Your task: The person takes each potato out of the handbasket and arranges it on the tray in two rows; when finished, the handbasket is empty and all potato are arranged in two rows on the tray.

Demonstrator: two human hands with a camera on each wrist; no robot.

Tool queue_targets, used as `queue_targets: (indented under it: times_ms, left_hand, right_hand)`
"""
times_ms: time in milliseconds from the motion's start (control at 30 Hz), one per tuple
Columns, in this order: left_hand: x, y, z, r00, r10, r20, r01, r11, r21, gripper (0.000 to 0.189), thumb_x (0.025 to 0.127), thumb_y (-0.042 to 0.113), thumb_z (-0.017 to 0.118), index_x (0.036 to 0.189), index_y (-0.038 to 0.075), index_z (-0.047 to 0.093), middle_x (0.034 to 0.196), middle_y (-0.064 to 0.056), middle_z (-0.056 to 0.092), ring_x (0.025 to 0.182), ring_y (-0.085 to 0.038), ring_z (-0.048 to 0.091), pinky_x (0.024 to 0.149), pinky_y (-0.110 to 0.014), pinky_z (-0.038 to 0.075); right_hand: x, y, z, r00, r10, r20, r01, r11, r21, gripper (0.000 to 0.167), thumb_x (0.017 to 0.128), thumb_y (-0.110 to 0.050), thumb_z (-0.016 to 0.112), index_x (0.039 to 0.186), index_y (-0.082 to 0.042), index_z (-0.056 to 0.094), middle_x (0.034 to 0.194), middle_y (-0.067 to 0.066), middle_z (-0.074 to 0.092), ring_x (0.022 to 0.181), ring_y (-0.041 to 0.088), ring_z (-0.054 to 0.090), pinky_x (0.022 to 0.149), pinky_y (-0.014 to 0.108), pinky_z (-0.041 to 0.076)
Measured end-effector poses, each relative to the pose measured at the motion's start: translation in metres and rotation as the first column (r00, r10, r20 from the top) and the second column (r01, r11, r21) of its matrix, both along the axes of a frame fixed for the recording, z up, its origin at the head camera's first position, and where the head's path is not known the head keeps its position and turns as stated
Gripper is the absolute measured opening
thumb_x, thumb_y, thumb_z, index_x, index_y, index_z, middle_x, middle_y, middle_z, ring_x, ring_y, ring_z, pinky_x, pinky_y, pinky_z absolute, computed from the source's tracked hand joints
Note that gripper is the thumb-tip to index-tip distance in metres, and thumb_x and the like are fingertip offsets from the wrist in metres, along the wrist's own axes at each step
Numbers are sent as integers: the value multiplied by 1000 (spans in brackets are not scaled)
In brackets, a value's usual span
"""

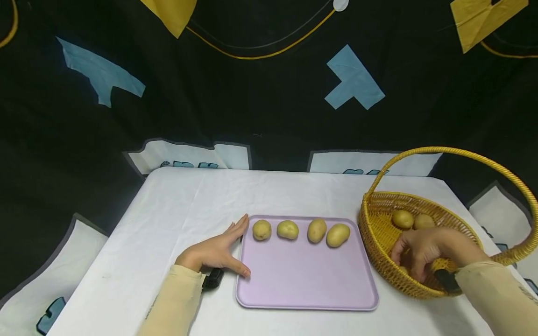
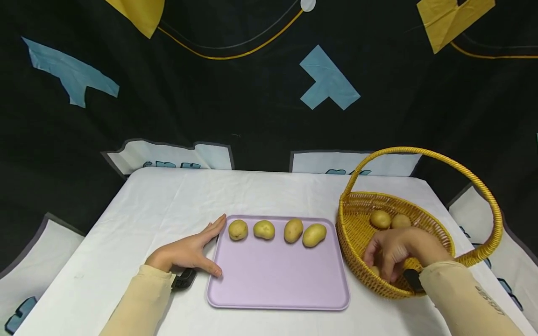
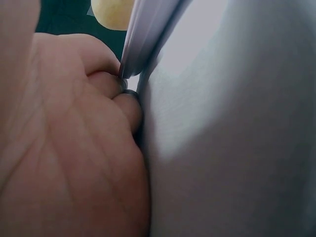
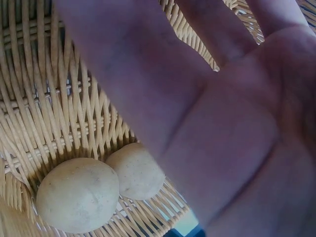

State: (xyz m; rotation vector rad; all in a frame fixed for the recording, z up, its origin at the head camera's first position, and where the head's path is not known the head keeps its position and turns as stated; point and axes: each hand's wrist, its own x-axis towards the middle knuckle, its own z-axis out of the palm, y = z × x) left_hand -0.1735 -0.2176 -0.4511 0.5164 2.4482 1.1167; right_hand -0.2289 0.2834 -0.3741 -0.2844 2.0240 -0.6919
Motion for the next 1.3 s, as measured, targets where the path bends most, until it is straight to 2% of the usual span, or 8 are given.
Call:
queue_targets:
  times_ms: [200, 367, 500, 667, 833, 967, 1100, 1300]
  left_hand:
    - [-1, 2, 1, 1000, 0, 3, 0, 1000, -2, 139, 64, 45, 95, 163, 11, 3, 169, -3, -4, 151, -34, -8, 120, -55, 4]
    - [-1, 2, 0, 1000, 0, -1, 0, 1000, 6, 138, 64, 44, 95, 162, 10, 3, 169, -4, -4, 151, -34, -8, 120, -56, 4]
    - [-1, 1, -1, 1000, 0, 2, 0, 1000, 5, 139, 64, 45, 95, 163, 11, 3, 169, -3, -5, 151, -33, -9, 120, -55, 4]
    - [-1, 0, -1, 1000, 7, 9, -7, 1000, -4, 140, 63, 47, 95, 163, 12, 3, 168, -1, -5, 152, -31, -8, 120, -54, 4]
    - [-1, 0, -2, 1000, 10, 7, -10, 1000, -6, 139, 64, 46, 94, 163, 12, 3, 169, -1, -5, 152, -32, -8, 120, -54, 3]
    - [-1, 1, -2, 1000, 7, 9, -7, 1000, 0, 139, 64, 45, 95, 163, 11, 3, 169, -1, -5, 151, -32, -9, 120, -55, 3]
    - [-1, 1, -2, 1000, 1, -1, -1, 1000, -5, 143, 60, 45, 97, 163, 12, 2, 169, -2, -5, 151, -33, -8, 120, -55, 4]
    - [-1, 0, -3, 1000, -12, -11, 12, 1000, 0, 146, 57, 41, 98, 163, 10, 2, 169, -3, -5, 151, -36, -8, 119, -56, 4]
  right_hand:
    - [-1, 0, -2, 1000, 14, 17, -14, 1000, -4, 44, 58, 21, 71, 91, -8, 68, 82, 9, 62, 68, 19, 62, 57, 26, 55]
    - [-2, 3, -5, 999, 43, 11, -42, 997, -61, 41, 58, 19, 67, 89, -7, 67, 77, 8, 61, 62, 17, 61, 54, 24, 53]
    - [-2, 7, -8, 999, 45, -26, -49, 989, -142, 41, 56, 15, 65, 92, -6, 69, 77, 7, 61, 61, 16, 60, 53, 23, 52]
    - [-5, 11, -4, 992, 7, -126, -31, 982, -186, 42, 59, 12, 74, 98, -3, 71, 91, 9, 61, 71, 21, 61, 57, 28, 55]
    - [-9, 13, 6, 959, -4, -282, -55, 979, -199, 39, 65, 5, 80, 103, 0, 71, 100, 11, 61, 83, 24, 58, 65, 28, 55]
    - [-11, 12, 11, 938, -33, -345, -45, 975, -217, 37, 73, 0, 82, 107, 1, 69, 103, 12, 60, 91, 26, 56, 70, 30, 56]
    - [-12, 9, 17, 894, -62, -444, -31, 979, -200, 39, 75, -7, 84, 110, 0, 69, 104, 10, 61, 90, 26, 57, 70, 29, 56]
    - [-10, 0, 28, 823, -93, -560, 1, 987, -163, 40, 78, -14, 85, 114, -3, 69, 113, 9, 63, 102, 29, 60, 78, 30, 56]
